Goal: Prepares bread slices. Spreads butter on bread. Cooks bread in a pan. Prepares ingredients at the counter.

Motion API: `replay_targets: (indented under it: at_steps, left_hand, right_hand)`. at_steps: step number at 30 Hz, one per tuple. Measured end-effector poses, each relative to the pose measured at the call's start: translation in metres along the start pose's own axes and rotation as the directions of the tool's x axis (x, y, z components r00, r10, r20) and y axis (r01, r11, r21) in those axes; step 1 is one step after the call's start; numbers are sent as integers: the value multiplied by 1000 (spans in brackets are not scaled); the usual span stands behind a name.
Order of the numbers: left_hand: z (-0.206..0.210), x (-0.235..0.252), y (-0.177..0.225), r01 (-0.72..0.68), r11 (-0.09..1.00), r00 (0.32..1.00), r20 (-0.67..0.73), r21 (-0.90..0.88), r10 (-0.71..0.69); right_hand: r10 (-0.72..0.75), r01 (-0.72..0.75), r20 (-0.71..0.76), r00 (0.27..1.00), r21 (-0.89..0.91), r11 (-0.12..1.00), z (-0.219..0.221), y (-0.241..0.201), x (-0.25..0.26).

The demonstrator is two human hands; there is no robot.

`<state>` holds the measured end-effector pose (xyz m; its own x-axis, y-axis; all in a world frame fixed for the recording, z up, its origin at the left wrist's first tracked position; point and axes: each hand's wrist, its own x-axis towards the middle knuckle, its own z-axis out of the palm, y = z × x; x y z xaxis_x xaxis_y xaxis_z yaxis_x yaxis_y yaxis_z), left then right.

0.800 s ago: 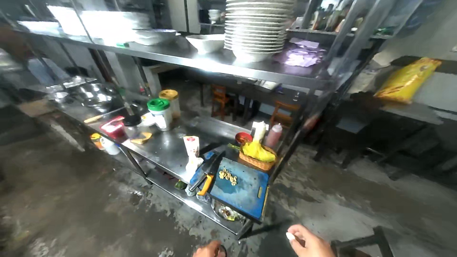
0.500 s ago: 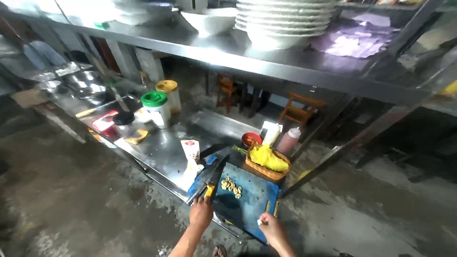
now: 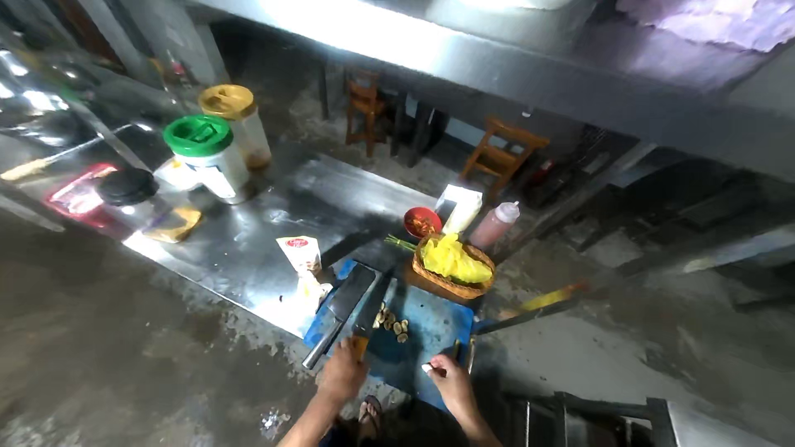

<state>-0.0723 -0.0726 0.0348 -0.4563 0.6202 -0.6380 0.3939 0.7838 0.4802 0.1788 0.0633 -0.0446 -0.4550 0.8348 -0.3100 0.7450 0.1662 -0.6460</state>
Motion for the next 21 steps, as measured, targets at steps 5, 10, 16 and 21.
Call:
replay_targets:
  at_steps: [5, 10, 16, 21]
  left_hand:
    - [65, -54, -10, -119, 989, 946, 312, 90, 86]
    - [100, -65, 6, -88, 981, 945, 325, 174, 28]
    - [149, -62, 15, 35, 971, 979, 188, 237, -81]
    - [174, -66, 25, 137, 971, 981, 110, 195, -161]
  right_hand:
    - [76, -74, -116, 990, 20, 997, -9, 7, -4]
    - [-68, 42, -406, 911, -74, 996, -46, -16, 3]
    - [-615, 578, -402, 678, -226, 784, -95, -80, 47]
    - [-836, 860, -438, 330, -226, 458, -114, -145, 42]
